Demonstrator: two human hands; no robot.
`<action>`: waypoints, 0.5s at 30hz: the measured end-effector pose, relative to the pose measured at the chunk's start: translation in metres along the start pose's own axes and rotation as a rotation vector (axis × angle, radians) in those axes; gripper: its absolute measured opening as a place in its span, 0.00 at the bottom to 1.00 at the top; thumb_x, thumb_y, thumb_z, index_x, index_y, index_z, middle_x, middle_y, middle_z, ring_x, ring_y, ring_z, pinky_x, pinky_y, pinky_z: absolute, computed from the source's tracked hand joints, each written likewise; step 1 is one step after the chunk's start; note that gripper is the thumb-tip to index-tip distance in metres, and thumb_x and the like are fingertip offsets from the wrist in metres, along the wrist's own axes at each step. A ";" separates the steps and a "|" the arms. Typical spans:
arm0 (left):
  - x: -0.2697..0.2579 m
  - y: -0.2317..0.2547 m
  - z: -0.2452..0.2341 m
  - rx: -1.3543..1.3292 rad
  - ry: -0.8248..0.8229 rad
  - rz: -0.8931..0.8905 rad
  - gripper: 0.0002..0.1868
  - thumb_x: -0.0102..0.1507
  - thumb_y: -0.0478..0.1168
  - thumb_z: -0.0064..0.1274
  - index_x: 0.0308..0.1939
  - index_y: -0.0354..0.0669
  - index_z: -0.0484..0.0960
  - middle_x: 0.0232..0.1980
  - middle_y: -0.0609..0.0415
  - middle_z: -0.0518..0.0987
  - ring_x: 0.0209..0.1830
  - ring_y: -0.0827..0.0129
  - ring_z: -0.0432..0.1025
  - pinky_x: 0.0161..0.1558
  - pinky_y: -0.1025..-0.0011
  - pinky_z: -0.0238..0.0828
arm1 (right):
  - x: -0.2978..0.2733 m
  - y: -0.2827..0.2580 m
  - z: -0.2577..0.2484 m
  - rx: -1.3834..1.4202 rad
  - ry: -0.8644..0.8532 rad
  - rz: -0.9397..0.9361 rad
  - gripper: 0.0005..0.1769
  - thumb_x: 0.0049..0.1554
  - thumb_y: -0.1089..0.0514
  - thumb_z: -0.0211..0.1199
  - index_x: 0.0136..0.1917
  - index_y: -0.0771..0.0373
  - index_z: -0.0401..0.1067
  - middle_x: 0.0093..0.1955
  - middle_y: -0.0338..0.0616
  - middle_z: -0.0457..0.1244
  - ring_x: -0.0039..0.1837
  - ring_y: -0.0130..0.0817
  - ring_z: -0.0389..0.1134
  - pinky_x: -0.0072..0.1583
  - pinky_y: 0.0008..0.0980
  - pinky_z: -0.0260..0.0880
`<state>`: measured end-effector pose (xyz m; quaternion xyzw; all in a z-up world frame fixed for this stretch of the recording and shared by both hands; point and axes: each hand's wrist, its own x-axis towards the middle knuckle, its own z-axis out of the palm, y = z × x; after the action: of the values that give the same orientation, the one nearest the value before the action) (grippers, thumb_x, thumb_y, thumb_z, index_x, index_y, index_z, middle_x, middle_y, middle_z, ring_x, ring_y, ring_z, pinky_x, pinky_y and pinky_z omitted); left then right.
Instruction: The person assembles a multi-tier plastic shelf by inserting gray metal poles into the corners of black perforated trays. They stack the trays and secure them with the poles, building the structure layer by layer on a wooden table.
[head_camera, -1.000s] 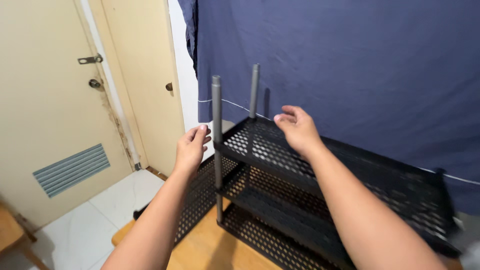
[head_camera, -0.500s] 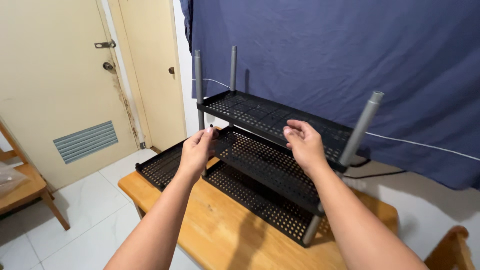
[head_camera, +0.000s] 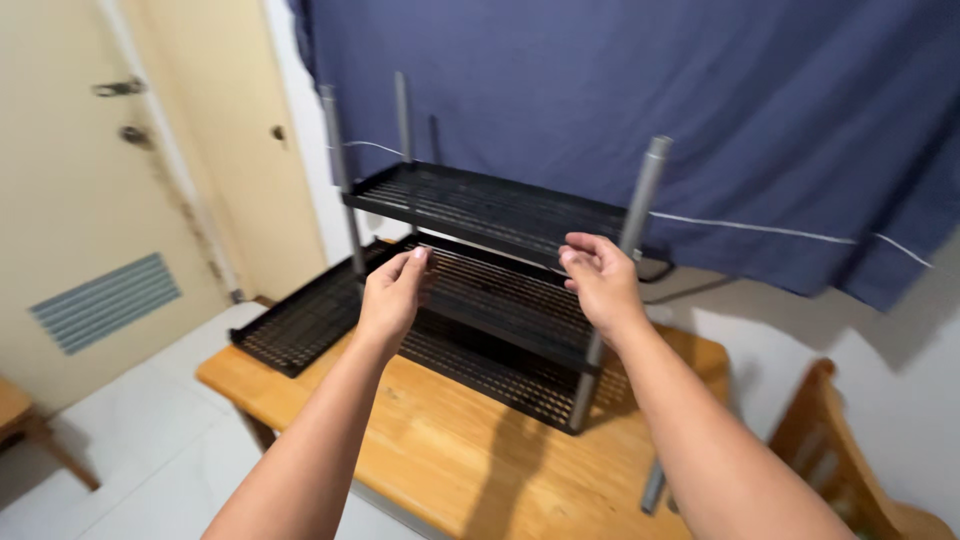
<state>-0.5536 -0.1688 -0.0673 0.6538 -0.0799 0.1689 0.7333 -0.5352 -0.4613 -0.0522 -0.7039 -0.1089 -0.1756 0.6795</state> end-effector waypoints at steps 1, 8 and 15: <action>-0.003 -0.004 0.012 0.002 -0.015 -0.008 0.21 0.69 0.53 0.49 0.52 0.39 0.84 0.40 0.60 0.82 0.38 0.79 0.74 0.38 0.78 0.70 | -0.005 0.000 -0.013 -0.025 0.016 0.000 0.20 0.61 0.56 0.61 0.66 0.63 0.70 0.57 0.40 0.70 0.56 0.25 0.70 0.51 0.27 0.72; -0.023 -0.019 0.113 -0.148 -0.167 -0.033 0.20 0.69 0.50 0.51 0.51 0.37 0.85 0.38 0.62 0.81 0.36 0.80 0.72 0.36 0.78 0.68 | -0.036 -0.011 -0.112 -0.113 0.135 0.029 0.20 0.62 0.55 0.59 0.66 0.62 0.69 0.58 0.40 0.70 0.57 0.25 0.70 0.52 0.28 0.72; -0.043 -0.025 0.217 -0.218 -0.284 -0.053 0.19 0.69 0.50 0.51 0.52 0.37 0.85 0.38 0.60 0.81 0.34 0.79 0.71 0.36 0.78 0.68 | -0.062 -0.020 -0.209 -0.138 0.249 0.079 0.20 0.61 0.56 0.59 0.66 0.63 0.69 0.58 0.40 0.70 0.58 0.27 0.71 0.55 0.31 0.73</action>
<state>-0.5624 -0.3914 -0.0766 0.5894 -0.1832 0.0458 0.7854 -0.6201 -0.6628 -0.0548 -0.7254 0.0161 -0.2417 0.6443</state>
